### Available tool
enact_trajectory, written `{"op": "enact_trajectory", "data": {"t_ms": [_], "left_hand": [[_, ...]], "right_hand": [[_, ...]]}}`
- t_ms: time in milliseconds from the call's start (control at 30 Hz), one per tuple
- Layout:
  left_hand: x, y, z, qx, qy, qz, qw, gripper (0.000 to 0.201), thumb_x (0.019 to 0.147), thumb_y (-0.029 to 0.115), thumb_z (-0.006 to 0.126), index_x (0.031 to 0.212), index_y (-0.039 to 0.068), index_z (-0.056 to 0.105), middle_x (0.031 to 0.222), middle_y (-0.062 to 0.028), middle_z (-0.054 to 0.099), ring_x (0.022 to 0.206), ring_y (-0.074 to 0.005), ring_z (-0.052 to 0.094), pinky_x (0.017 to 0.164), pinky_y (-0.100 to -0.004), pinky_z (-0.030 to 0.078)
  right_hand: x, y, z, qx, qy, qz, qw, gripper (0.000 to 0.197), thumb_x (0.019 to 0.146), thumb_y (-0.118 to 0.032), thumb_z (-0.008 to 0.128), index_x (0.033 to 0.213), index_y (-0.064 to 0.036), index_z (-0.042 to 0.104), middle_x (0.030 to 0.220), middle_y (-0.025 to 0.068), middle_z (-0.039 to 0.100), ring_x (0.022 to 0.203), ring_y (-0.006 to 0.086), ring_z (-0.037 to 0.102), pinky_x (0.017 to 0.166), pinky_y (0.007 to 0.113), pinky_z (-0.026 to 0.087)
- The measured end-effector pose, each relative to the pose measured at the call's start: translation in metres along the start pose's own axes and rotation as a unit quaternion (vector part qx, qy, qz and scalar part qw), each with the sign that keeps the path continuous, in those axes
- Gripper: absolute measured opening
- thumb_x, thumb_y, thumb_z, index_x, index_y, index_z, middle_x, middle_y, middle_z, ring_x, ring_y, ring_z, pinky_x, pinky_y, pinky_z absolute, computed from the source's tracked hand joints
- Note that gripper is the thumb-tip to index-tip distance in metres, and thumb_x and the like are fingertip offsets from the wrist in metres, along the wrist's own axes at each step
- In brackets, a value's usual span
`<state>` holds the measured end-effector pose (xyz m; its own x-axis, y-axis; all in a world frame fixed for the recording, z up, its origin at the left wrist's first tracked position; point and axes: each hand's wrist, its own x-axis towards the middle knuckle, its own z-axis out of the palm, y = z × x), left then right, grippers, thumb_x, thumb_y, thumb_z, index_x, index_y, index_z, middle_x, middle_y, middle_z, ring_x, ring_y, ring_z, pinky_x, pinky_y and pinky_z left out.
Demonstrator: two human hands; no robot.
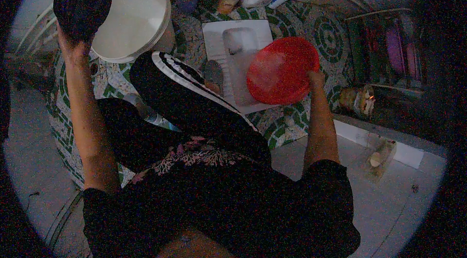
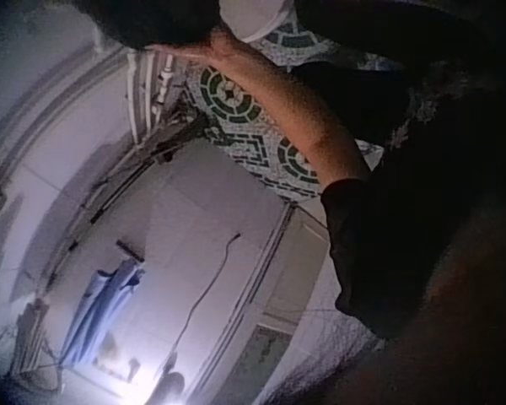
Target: The person washes a black cloth by hand in a red basin, first scrubbing it in soapy water, then rinsing it under a running faucet, and finally wringing it out.
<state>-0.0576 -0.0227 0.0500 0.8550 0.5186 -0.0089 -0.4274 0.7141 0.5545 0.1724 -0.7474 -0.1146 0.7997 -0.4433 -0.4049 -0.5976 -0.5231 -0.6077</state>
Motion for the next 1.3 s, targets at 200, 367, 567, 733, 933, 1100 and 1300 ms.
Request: {"op": "enact_trajectory", "data": {"t_ms": [200, 367, 567, 733, 933, 1100, 1300], "left_hand": [[0.001, -0.014, 0.021, 0.008, 0.089, 0.027, 0.996, 0.049, 0.085, 0.036, 0.057, 0.126, 0.009, 0.049, 0.127, -0.0096, 0.051, 0.115, -0.0285, 0.05, 0.099, -0.0459, 0.04], [0.007, -0.002, -0.005, -0.012, 0.058, -0.011, 0.998, 0.049, 0.085, 0.036, 0.058, 0.125, 0.011, 0.05, 0.128, -0.0092, 0.05, 0.116, -0.0288, 0.048, 0.1, -0.0465, 0.038], [0.009, -0.005, -0.016, -0.002, 0.069, -0.029, 0.997, 0.053, 0.083, 0.038, 0.059, 0.128, 0.012, 0.047, 0.129, -0.0093, 0.049, 0.117, -0.0294, 0.048, 0.1, -0.0464, 0.038], [0.0, 0.002, -0.015, 0.009, 0.053, -0.035, 0.998, 0.053, 0.084, 0.04, 0.057, 0.128, 0.012, 0.046, 0.13, -0.0091, 0.048, 0.118, -0.029, 0.046, 0.1, -0.0463, 0.038], [-0.005, 0.001, -0.013, -0.006, 0.044, -0.038, 0.998, 0.051, 0.085, 0.039, 0.057, 0.128, 0.013, 0.047, 0.129, -0.0086, 0.049, 0.117, -0.0284, 0.048, 0.1, -0.0457, 0.038], [-0.001, 0.0, -0.01, -0.008, 0.093, -0.052, 0.994, 0.051, 0.085, 0.04, 0.056, 0.127, 0.013, 0.048, 0.128, -0.0084, 0.05, 0.116, -0.0283, 0.048, 0.099, -0.045, 0.039], [0.004, -0.003, -0.016, -0.041, 0.115, -0.043, 0.992, 0.048, 0.084, 0.038, 0.058, 0.124, 0.012, 0.051, 0.126, -0.008, 0.052, 0.115, -0.0275, 0.05, 0.098, -0.0445, 0.04]], "right_hand": [[0.016, 0.075, -0.009, 0.176, -0.027, -0.133, 0.975, 0.047, 0.074, -0.011, 0.059, 0.118, 0.0035, 0.051, 0.102, 0.0187, 0.06, 0.08, 0.0311, 0.06, 0.072, 0.039, 0.05], [-0.052, 0.083, 0.0, 0.267, 0.012, 0.035, 0.963, 0.051, 0.074, -0.01, 0.057, 0.122, 0.0027, 0.046, 0.113, 0.0182, 0.054, 0.092, 0.0311, 0.056, 0.078, 0.04, 0.048], [-0.058, 0.136, -0.024, 0.447, -0.013, -0.035, 0.894, 0.055, 0.076, -0.008, 0.052, 0.129, -0.0013, 0.039, 0.122, 0.0156, 0.05, 0.106, 0.0321, 0.051, 0.088, 0.045, 0.045], [-0.077, 0.103, 0.008, 0.524, -0.082, -0.001, 0.848, 0.061, 0.075, -0.006, 0.051, 0.133, -0.0064, 0.035, 0.13, 0.011, 0.045, 0.114, 0.0316, 0.046, 0.095, 0.047, 0.04], [-0.108, 0.053, 0.048, 0.545, -0.095, 0.042, 0.832, 0.066, 0.071, -0.005, 0.052, 0.135, -0.007, 0.034, 0.135, 0.0108, 0.04, 0.118, 0.0331, 0.043, 0.098, 0.047, 0.038], [-0.094, 0.057, 0.048, 0.456, -0.048, 0.117, 0.881, 0.067, 0.072, -0.008, 0.053, 0.136, -0.0062, 0.033, 0.135, 0.0127, 0.04, 0.118, 0.0346, 0.043, 0.097, 0.046, 0.039], [-0.055, -0.004, 0.036, 0.179, 0.014, 0.02, 0.984, 0.058, 0.072, -0.014, 0.055, 0.127, -0.0003, 0.044, 0.126, 0.0169, 0.049, 0.107, 0.035, 0.052, 0.085, 0.044, 0.047]]}}
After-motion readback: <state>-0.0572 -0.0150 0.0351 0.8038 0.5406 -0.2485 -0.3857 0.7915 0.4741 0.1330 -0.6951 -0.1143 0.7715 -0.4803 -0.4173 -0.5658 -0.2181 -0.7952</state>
